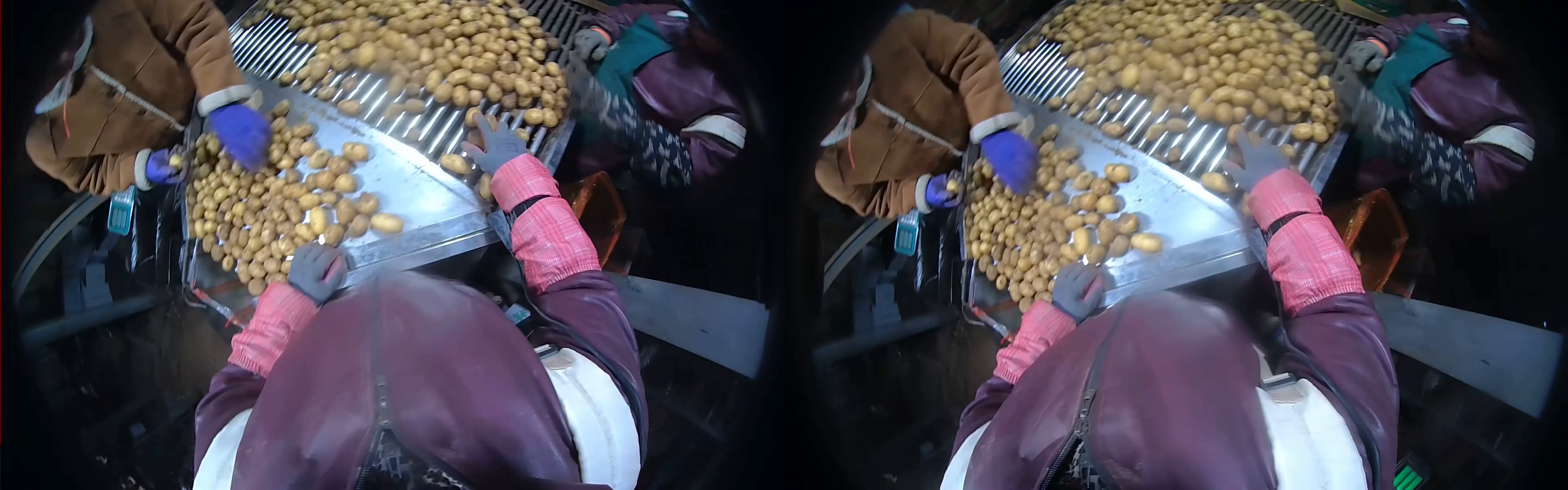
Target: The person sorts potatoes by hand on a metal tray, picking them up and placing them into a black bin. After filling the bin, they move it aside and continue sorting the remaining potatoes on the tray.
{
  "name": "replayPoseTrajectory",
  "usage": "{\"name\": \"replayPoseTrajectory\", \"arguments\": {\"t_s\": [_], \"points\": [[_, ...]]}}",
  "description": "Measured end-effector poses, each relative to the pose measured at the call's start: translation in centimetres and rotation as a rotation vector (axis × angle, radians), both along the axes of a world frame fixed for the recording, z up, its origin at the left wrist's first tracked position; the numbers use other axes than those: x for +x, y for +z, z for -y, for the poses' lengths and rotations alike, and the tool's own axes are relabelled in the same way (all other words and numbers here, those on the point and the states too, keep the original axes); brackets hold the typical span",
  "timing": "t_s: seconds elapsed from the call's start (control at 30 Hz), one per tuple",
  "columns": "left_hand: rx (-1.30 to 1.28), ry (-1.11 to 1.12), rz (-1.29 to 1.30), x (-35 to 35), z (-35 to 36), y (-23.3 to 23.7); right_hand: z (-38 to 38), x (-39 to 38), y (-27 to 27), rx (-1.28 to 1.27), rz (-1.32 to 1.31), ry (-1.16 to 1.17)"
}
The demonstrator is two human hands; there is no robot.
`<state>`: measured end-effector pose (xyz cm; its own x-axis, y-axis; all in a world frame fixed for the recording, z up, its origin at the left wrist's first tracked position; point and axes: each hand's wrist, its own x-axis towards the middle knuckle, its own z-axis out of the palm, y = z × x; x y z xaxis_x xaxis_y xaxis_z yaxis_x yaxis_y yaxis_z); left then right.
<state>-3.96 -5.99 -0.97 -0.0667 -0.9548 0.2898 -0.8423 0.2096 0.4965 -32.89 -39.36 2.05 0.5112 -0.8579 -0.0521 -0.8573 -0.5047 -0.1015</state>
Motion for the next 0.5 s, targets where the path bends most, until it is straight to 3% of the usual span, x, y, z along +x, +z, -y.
{"name": "replayPoseTrajectory", "arguments": {"t_s": [0.07, 0.1, 0.33, 0.47, 0.5], "points": [[-0.025, -0.001, -0.015, -0.2, 0.0, 0.3, -1.7, 1.9, 0.0, 0.054, -0.101, 0.019], [-0.031, -0.009, -0.022, -0.3, 0.0, 0.7, -1.5, 2.2, -2.6, -0.027, -0.069, 0.066], [-0.017, -0.050, -0.081, -0.4, 1.1, 3.1, -2.5, 4.4, -2.4, 0.008, 0.047, 0.097], [-0.168, -0.095, -0.123, -1.4, 3.4, 3.5, -3.7, 3.2, -2.0, -0.062, 0.276, 0.101], [-0.147, -0.113, -0.120, -1.3, 3.6, 3.5, -4.5, 2.7, -1.0, 0.003, 0.429, -0.009]]}}
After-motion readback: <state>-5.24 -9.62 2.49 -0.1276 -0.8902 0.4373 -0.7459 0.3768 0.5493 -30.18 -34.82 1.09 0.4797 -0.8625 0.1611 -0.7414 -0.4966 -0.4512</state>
